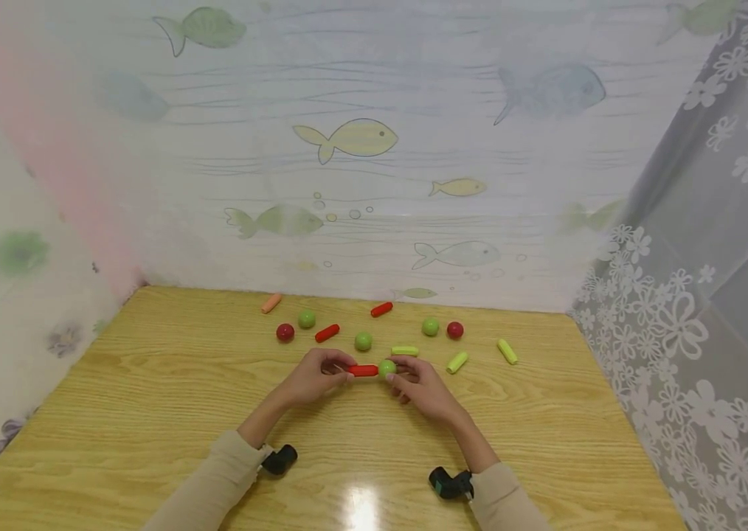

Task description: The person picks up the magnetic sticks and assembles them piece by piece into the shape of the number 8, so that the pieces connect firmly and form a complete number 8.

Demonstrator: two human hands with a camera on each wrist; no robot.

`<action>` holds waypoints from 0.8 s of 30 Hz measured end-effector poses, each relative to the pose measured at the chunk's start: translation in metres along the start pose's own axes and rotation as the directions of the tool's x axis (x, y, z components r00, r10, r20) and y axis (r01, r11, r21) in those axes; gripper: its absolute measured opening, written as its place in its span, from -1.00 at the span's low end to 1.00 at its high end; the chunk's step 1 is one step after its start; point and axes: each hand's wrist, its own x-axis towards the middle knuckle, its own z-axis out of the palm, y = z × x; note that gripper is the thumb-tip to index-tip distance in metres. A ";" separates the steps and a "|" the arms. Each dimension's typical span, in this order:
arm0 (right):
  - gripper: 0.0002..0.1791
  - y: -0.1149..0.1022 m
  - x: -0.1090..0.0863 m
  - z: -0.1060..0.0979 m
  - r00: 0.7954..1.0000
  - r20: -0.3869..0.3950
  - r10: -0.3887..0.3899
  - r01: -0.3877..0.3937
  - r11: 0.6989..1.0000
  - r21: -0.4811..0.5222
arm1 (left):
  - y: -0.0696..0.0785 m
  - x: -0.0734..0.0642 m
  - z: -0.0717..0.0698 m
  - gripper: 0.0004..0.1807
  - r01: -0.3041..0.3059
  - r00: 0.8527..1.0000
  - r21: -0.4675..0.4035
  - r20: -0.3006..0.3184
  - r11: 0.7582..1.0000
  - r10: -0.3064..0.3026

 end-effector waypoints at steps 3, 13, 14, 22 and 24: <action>-0.43 0.001 0.001 0.000 1.000 0.011 -0.002 0.002 1.000 -0.022 | -0.001 0.001 0.001 -0.82 0.005 1.000 0.008 0.004 1.000 -0.005; -0.48 0.007 0.004 -0.001 0.999 0.013 -0.030 0.031 0.998 -0.048 | -0.005 0.005 0.001 -0.82 -0.015 1.000 0.000 0.003 1.000 0.015; -0.48 0.007 0.004 -0.002 0.999 0.013 -0.031 0.032 0.998 -0.045 | -0.006 0.005 0.001 -0.82 -0.022 1.000 -0.001 0.004 1.000 0.022; -0.46 0.009 0.001 -0.005 0.999 0.017 -0.027 0.027 1.000 0.004 | -0.012 0.011 -0.009 -0.80 0.015 0.998 -0.015 -0.054 1.000 -0.016; -0.46 0.009 0.000 -0.005 0.999 0.021 -0.025 0.025 1.000 0.019 | -0.014 0.014 -0.011 -0.79 0.022 0.997 -0.011 -0.075 1.000 -0.023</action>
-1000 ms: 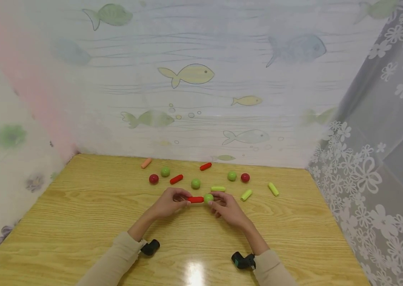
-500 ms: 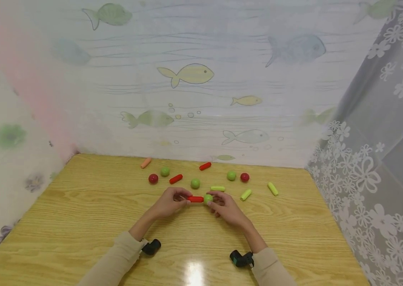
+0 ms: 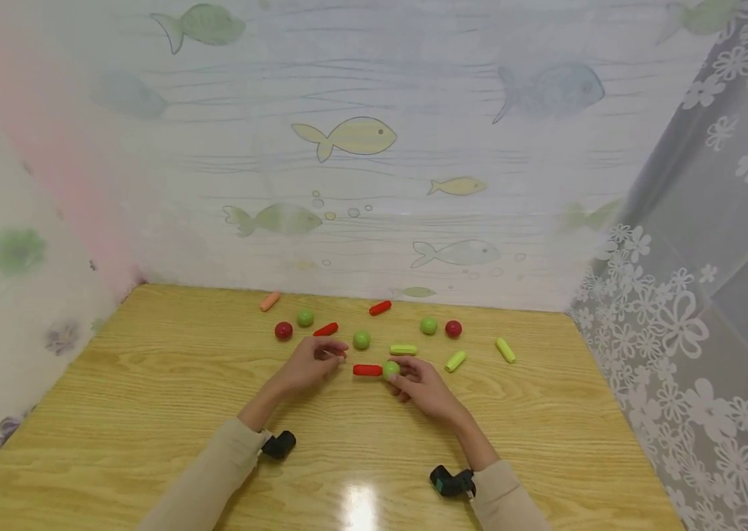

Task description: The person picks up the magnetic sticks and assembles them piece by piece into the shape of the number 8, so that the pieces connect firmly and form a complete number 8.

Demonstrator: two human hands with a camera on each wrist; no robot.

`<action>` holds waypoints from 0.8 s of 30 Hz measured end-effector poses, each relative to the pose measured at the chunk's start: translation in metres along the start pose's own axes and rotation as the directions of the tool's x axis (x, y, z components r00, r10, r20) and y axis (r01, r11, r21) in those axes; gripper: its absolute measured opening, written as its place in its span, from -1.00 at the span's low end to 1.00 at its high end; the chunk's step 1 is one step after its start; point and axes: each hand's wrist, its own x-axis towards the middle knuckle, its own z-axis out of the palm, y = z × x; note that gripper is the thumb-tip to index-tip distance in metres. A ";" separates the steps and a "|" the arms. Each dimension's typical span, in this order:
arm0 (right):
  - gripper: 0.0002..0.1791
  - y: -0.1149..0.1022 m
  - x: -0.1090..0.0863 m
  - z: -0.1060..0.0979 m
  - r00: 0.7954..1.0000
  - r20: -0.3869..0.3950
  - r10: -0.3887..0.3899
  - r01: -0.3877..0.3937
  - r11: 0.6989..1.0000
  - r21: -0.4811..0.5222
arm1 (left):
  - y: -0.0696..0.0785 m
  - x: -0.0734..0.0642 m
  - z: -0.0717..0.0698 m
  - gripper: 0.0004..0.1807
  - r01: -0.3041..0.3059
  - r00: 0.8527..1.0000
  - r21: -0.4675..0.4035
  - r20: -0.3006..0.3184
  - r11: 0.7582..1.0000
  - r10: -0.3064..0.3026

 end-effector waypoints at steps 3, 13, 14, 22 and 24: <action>-0.46 0.000 -0.001 -0.001 1.000 0.005 0.002 -0.002 1.000 0.017 | -0.003 0.007 0.000 -0.76 -0.008 1.000 0.001 -0.024 1.000 0.008; -0.45 -0.001 -0.003 -0.002 1.000 0.010 0.010 -0.011 0.999 0.038 | -0.003 0.033 0.005 -0.50 -0.022 0.998 0.071 -0.058 0.997 0.026; -0.45 0.000 -0.003 -0.002 1.000 0.010 0.013 -0.014 0.999 0.041 | -0.002 0.035 0.006 -0.49 -0.039 0.998 0.101 -0.043 0.994 0.044; -0.45 0.000 -0.003 -0.002 1.000 0.011 0.024 -0.024 0.998 0.055 | 0.009 0.036 0.012 -0.56 -0.082 0.996 0.410 0.062 0.908 0.061; -0.45 0.000 -0.003 -0.002 1.000 0.008 0.021 -0.022 0.999 0.050 | 0.011 0.034 0.014 -0.58 -0.075 0.997 0.441 0.056 0.895 0.056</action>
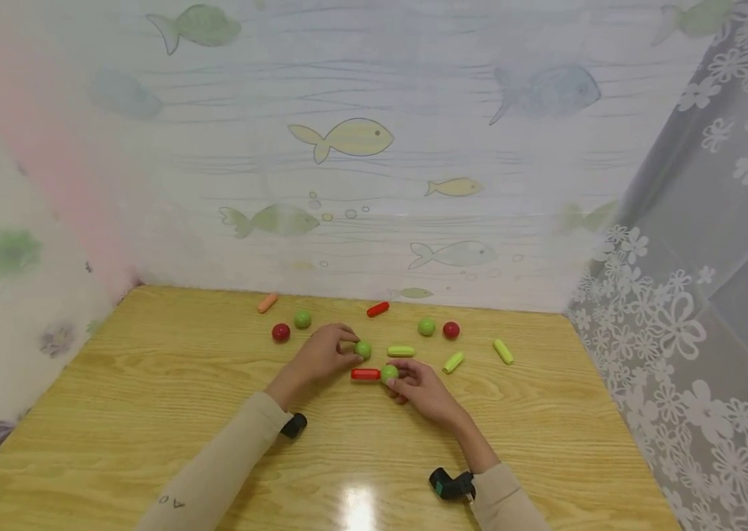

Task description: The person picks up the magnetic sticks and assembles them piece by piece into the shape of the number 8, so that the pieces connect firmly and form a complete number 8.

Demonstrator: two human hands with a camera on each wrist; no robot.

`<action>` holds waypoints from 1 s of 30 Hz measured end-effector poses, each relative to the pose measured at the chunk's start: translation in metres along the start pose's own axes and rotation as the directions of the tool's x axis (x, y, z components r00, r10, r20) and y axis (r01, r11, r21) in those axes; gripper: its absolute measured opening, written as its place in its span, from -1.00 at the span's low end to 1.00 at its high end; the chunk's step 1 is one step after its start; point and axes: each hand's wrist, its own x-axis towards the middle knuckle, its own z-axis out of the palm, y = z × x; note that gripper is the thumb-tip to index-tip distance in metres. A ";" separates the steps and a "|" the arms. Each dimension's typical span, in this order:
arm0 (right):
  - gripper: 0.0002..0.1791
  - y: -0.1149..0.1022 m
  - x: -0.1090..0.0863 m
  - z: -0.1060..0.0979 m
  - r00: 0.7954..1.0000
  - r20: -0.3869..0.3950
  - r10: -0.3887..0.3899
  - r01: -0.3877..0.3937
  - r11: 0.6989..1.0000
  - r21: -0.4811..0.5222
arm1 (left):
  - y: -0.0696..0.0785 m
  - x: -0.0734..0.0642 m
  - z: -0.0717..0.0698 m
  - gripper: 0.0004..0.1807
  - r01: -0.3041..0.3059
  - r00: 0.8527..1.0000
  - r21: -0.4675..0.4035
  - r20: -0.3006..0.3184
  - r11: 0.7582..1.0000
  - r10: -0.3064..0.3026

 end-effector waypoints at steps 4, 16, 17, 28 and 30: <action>-0.45 0.000 0.000 0.000 1.000 -0.006 -0.003 0.003 1.000 -0.002 | 0.002 -0.003 0.000 -0.64 0.017 0.999 0.016 -0.039 1.000 -0.016; -0.47 0.002 0.001 -0.001 1.000 -0.006 0.003 -0.003 1.000 -0.003 | 0.003 0.008 -0.001 -0.47 -0.037 0.999 -0.090 0.019 0.995 0.039; -0.47 0.003 0.001 0.000 1.000 -0.003 0.006 -0.006 1.000 -0.001 | 0.005 0.010 0.000 -0.48 -0.052 0.997 -0.114 0.043 0.992 0.057; -0.49 0.005 0.001 0.000 1.000 -0.001 0.021 -0.021 1.000 0.005 | 0.031 0.039 0.015 -0.54 -0.167 0.973 0.091 0.176 0.982 0.149; -0.49 0.004 0.000 0.000 1.000 -0.001 0.021 -0.021 1.000 0.003 | 0.032 0.040 0.017 -0.56 -0.161 0.974 0.099 0.177 0.982 0.142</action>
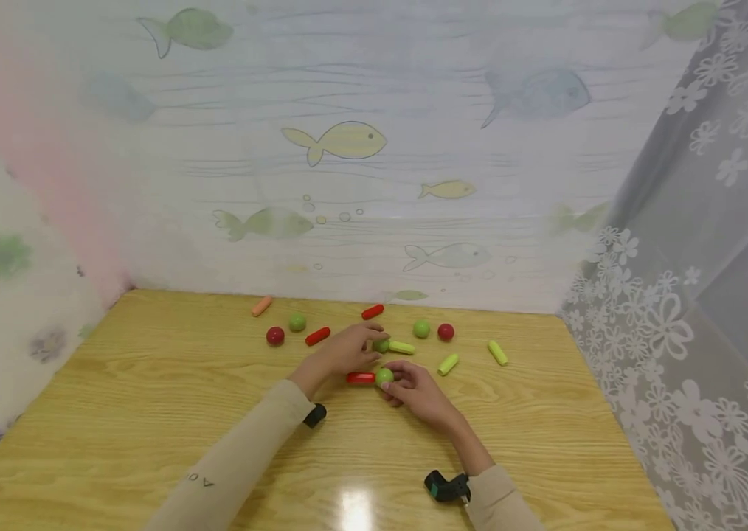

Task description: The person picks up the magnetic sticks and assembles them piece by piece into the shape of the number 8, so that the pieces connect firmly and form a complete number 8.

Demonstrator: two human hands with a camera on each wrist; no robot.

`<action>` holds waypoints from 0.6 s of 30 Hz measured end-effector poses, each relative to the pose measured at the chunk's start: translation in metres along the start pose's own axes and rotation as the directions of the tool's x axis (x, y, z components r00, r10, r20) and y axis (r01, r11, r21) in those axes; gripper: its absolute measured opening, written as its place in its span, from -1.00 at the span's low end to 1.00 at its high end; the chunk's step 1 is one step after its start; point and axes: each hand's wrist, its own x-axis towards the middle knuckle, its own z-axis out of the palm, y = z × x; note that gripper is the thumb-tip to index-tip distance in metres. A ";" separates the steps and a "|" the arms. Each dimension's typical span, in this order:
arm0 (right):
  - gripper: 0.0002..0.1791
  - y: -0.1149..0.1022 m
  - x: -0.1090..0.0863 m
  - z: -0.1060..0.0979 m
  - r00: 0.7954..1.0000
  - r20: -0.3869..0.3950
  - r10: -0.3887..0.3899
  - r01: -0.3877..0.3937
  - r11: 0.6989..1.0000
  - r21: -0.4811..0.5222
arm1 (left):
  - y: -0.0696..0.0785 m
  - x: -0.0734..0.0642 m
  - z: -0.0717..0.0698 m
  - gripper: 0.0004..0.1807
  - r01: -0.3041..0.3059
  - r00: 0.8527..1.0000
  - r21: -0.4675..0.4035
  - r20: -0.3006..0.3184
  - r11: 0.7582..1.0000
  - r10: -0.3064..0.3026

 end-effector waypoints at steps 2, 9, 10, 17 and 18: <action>-0.49 0.000 0.000 0.000 1.000 0.001 -0.002 0.002 1.000 -0.005 | -0.001 -0.001 0.001 -0.58 0.016 1.000 -0.037 -0.014 0.999 -0.016; -0.49 0.001 0.001 0.002 1.000 -0.007 0.007 -0.007 1.000 -0.016 | -0.014 -0.015 -0.002 -0.66 0.068 0.996 -0.223 -0.042 0.972 -0.079; -0.49 0.001 0.001 0.001 1.000 -0.009 0.008 -0.008 1.000 -0.017 | -0.015 -0.018 -0.003 -0.67 0.084 0.995 -0.245 -0.038 0.966 -0.096; -0.49 0.002 0.003 0.001 1.000 -0.016 0.009 -0.009 1.000 -0.020 | -0.028 -0.033 -0.010 -0.79 0.135 0.986 -0.214 -0.068 0.967 -0.153; -0.49 0.001 0.003 0.001 1.000 -0.016 0.010 -0.010 1.000 -0.019 | -0.029 -0.035 -0.010 -0.80 0.129 0.986 -0.190 -0.078 0.973 -0.146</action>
